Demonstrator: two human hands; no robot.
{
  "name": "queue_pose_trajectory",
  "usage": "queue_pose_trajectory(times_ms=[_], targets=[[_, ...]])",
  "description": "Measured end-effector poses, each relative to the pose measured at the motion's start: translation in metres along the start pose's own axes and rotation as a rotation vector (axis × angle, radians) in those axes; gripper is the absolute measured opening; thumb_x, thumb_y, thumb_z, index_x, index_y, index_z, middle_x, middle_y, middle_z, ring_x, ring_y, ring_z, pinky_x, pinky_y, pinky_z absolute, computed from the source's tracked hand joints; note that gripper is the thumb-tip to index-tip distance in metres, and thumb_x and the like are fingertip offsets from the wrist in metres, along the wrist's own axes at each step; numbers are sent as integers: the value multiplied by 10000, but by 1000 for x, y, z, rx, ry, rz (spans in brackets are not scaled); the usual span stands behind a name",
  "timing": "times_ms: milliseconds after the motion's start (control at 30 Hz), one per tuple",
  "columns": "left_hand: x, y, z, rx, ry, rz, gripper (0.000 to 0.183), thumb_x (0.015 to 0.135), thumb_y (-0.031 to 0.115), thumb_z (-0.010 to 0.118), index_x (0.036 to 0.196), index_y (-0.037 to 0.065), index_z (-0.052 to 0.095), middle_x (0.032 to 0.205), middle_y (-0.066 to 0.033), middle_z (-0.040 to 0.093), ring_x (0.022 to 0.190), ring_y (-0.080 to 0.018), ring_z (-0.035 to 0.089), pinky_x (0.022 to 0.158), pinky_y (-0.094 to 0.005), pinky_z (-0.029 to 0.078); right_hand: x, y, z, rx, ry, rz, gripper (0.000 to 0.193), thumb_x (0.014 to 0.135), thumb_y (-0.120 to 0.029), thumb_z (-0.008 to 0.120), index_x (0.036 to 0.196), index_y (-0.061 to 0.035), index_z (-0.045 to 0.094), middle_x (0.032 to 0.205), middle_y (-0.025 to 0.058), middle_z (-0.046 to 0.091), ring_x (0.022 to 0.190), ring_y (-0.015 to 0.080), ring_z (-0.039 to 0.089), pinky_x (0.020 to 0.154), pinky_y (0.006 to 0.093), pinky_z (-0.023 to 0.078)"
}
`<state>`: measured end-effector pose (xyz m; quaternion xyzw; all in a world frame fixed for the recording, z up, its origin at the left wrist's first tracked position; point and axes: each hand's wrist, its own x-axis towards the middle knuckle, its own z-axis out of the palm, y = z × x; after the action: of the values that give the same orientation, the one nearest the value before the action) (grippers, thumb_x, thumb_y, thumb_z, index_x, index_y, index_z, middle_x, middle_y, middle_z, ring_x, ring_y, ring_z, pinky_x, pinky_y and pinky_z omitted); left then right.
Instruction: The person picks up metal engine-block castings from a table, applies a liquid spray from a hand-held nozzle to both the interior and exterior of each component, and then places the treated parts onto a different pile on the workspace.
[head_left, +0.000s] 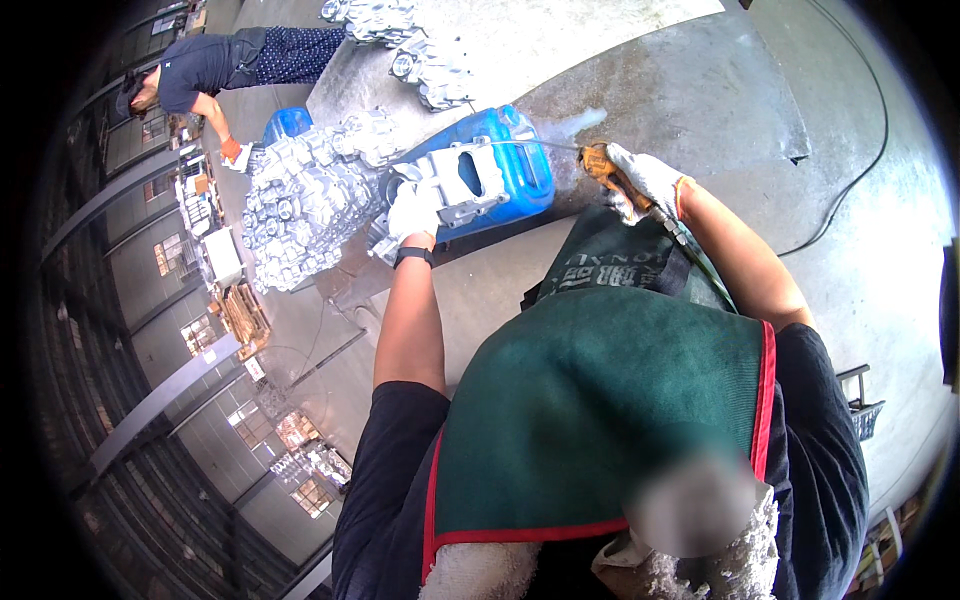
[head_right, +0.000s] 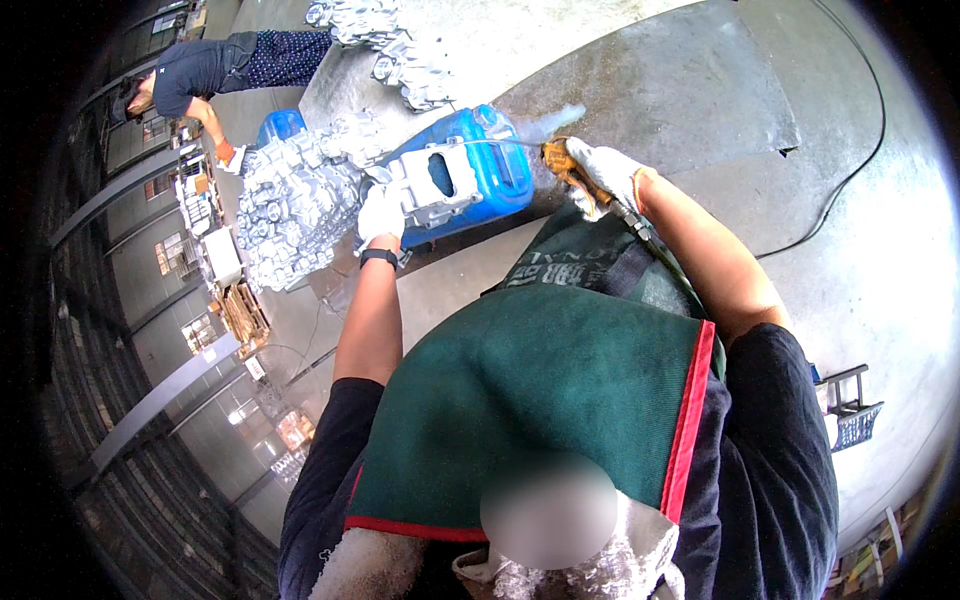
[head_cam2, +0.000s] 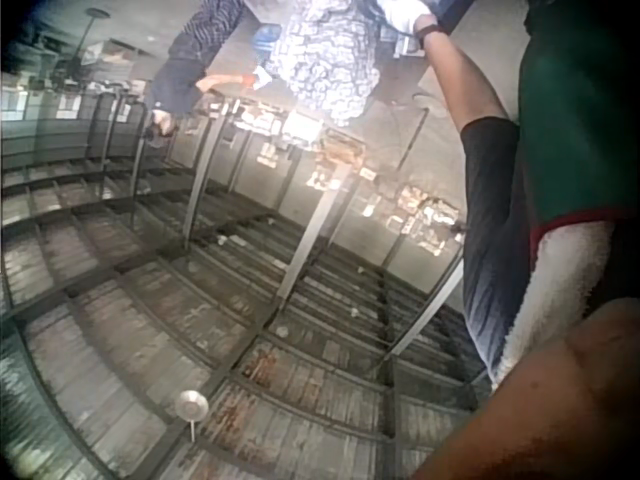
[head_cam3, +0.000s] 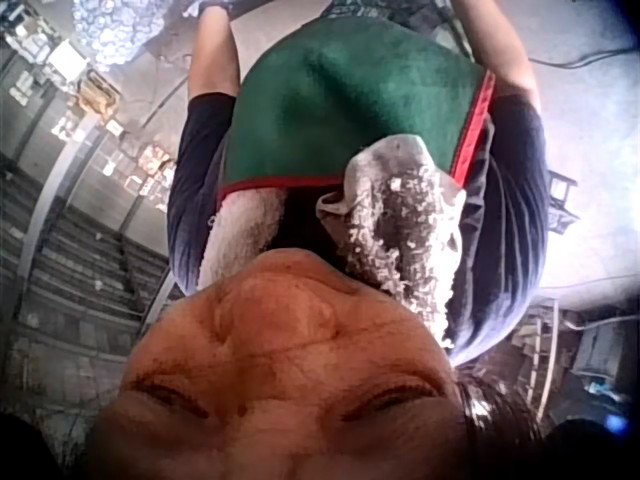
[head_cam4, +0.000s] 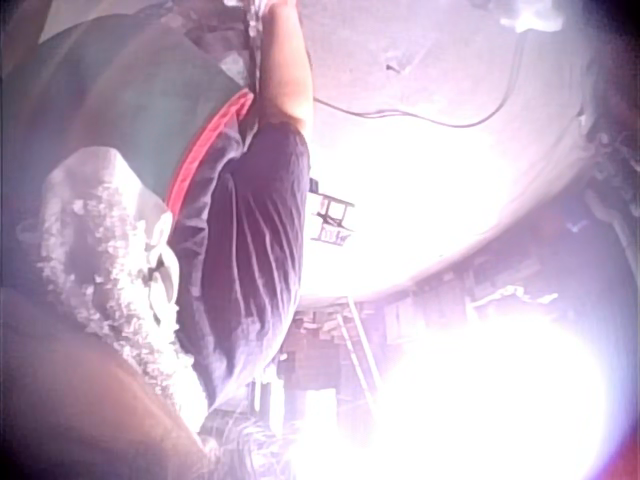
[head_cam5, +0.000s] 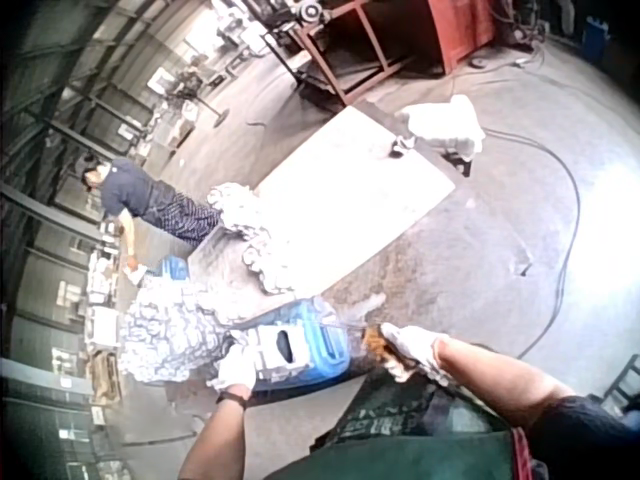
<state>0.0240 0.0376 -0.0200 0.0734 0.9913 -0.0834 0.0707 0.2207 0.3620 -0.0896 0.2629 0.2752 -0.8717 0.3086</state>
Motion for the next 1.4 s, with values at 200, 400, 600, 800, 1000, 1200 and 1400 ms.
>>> queue_pose_trajectory(times_ms=[200,400,600,800,1000,1200,1400], targets=[[-1,0,-1,1,2,10,455,887,461,411,1041,57,555,977,-219,627,928,-389,592,802,-465,443,-17,-8,9,-87,52,-26,478,928,-518,367,827,-84,540,570,11,493,437,129,473,404,279,402],[-3,4,-5,-1,-1,3,463,886,459,408,1047,50,553,980,-224,624,936,-391,588,806,-467,441,-30,-11,17,-101,19,-33,514,916,-545,380,831,-67,549,542,14,493,424,131,470,411,271,410],[-4,5,-7,9,-37,-26,485,894,472,383,1070,52,551,1039,-223,597,977,-390,562,836,-461,421,-32,-9,15,-107,22,-57,514,911,-550,393,835,-66,550,551,12,492,435,127,484,397,255,398],[-3,7,-8,-3,-58,-32,501,900,478,367,1081,48,550,1068,-223,586,996,-388,553,852,-458,412,-35,-3,13,-139,-15,-35,509,922,-535,376,833,-64,547,580,4,499,437,114,462,399,256,396],[-4,5,-7,-3,-25,-19,481,887,470,396,1055,48,554,1013,-220,612,958,-385,577,828,-457,429,-42,-5,7,-174,40,-38,515,922,-533,382,778,-67,547,553,-7,469,420,100,424,388,251,361],[-1,0,0,-17,19,0,475,875,467,422,1043,42,553,981,-223,624,937,-384,589,809,-456,441,-63,4,-5,-160,70,-15,449,926,-501,406,859,-87,567,619,-15,508,439,77,428,398,230,353],[0,4,-2,-8,-2,-26,467,876,464,420,1058,55,551,980,-218,626,936,-382,591,804,-459,444,-66,13,3,-160,7,51,409,939,-471,411,937,-108,598,681,-37,542,509,51,441,435,198,346]])
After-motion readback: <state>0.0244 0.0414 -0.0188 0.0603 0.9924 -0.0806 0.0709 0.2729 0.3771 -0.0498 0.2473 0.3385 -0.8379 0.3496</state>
